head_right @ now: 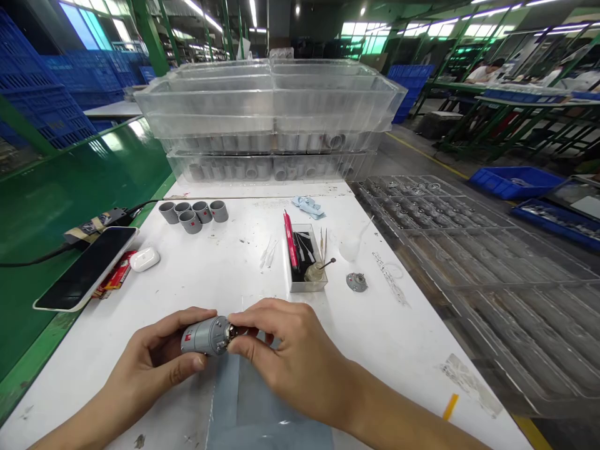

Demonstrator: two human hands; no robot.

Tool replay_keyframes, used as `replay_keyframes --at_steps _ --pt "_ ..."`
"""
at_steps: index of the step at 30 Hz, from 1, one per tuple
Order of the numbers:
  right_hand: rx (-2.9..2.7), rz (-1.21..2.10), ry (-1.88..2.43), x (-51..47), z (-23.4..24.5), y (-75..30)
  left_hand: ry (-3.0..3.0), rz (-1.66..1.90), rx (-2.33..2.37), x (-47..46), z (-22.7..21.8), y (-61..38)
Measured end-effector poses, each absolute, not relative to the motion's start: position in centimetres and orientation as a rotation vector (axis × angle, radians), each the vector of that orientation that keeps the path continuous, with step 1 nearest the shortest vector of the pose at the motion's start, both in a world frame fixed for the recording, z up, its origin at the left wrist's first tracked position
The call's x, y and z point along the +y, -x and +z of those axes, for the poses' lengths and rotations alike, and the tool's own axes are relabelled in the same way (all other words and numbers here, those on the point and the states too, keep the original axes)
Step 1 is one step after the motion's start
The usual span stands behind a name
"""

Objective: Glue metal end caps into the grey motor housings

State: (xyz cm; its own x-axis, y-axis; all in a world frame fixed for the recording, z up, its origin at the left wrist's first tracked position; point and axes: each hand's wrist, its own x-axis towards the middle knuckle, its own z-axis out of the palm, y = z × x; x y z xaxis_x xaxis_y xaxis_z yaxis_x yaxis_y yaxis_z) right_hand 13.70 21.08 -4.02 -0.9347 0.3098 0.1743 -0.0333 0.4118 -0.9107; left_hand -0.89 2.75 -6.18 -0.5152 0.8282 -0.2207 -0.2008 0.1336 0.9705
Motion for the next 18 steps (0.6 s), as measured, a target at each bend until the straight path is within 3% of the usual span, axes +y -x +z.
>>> replay_keyframes --at_steps 8,10,14,18 --pt "-2.364 1.451 0.506 19.9 -4.4 -16.0 -0.823 1.463 1.739 2.7 -6.1 0.3" --pt "-2.355 1.677 0.630 19.2 -5.0 -17.2 -0.958 1.355 1.811 2.7 -6.0 0.5" --pt "-2.167 2.440 0.804 18.3 -5.4 -18.6 -1.074 1.199 1.981 3.1 -5.6 0.4" --pt "-2.151 2.619 0.775 18.4 -4.9 -18.3 -1.132 1.121 2.058 4.2 -4.7 -0.3"
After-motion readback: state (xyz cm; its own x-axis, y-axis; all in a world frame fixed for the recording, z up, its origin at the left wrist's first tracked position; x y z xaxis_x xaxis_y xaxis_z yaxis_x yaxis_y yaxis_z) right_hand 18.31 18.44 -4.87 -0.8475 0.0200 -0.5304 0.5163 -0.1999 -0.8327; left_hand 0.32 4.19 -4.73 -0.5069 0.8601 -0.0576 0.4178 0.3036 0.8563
